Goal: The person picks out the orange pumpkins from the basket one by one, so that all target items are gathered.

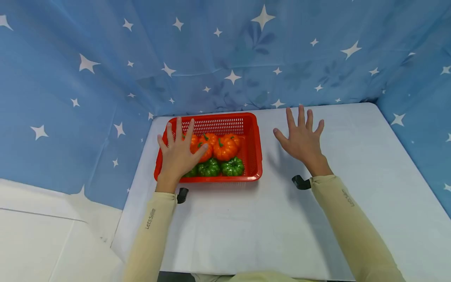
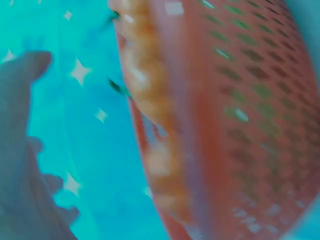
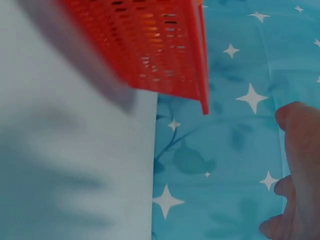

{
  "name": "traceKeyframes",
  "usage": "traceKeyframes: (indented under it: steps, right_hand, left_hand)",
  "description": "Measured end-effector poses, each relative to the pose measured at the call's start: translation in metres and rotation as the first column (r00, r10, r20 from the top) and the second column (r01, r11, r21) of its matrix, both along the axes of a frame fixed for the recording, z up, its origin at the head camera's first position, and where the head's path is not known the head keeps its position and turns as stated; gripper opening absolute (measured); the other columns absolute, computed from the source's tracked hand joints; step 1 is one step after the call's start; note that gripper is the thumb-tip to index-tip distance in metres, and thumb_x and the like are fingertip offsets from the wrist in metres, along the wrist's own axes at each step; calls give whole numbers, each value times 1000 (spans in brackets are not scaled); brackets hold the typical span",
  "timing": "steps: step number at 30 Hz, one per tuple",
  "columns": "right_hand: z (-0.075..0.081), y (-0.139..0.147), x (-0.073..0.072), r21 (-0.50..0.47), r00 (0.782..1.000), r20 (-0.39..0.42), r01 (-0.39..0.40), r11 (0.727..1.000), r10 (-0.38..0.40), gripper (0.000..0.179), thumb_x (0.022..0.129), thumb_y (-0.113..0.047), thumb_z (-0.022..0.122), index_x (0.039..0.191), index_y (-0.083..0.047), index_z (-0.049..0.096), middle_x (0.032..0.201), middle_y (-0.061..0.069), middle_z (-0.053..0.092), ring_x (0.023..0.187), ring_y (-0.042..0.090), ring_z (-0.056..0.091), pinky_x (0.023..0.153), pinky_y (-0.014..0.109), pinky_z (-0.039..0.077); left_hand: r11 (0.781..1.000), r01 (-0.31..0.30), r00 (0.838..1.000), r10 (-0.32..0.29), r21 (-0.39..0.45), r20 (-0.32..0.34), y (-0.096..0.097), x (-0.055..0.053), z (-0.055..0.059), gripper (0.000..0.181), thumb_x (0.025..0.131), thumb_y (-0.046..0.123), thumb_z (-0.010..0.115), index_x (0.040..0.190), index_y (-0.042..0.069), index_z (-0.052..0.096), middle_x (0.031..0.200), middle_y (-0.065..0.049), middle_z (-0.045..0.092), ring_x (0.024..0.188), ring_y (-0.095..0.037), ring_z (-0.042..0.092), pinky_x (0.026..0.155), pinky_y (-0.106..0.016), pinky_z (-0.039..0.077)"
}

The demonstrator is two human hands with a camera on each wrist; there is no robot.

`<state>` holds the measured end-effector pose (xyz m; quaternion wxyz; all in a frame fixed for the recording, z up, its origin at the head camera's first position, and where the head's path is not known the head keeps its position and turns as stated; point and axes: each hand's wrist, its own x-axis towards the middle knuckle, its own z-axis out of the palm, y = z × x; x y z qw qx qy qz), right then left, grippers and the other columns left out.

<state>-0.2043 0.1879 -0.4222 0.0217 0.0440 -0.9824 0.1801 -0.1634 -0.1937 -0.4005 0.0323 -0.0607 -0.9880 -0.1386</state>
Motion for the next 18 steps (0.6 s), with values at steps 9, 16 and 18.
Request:
traceKeyframes:
  steps: [9, 16, 18]
  right_hand:
    - [-1, -6, -3, -237, 997, 45, -42, 970, 55, 92, 106, -58, 46, 173, -9, 7, 177, 26, -2, 161, 49, -3, 120, 78, -5]
    - [-2, -21, -8, -415, 990, 86, -64, 908, 110, 93, 105, -53, 56, 174, -13, 7, 179, 17, -1, 162, 45, 5, 118, 79, 16]
    - [0, -29, -9, -456, 983, 111, -78, 886, 143, 95, 104, -53, 59, 175, -16, 7, 179, 13, -1, 163, 42, 6, 116, 78, 22]
  left_hand:
    - [983, -76, 997, 75, 165, 13, -58, 24, -34, 114, 95, 61, 68, 174, 15, -2, 179, -11, -7, 162, -44, -8, 122, -73, -8]
    - [977, -112, 991, 97, 183, 88, -83, 37, -58, 119, 94, 62, 70, 173, 7, 0, 179, -15, -2, 161, -48, 9, 124, -73, 8]
    - [975, -116, 990, 98, 188, 101, -85, 38, -61, 118, 95, 63, 69, 173, 7, 0, 179, -16, 1, 159, -49, 15, 123, -73, 14]
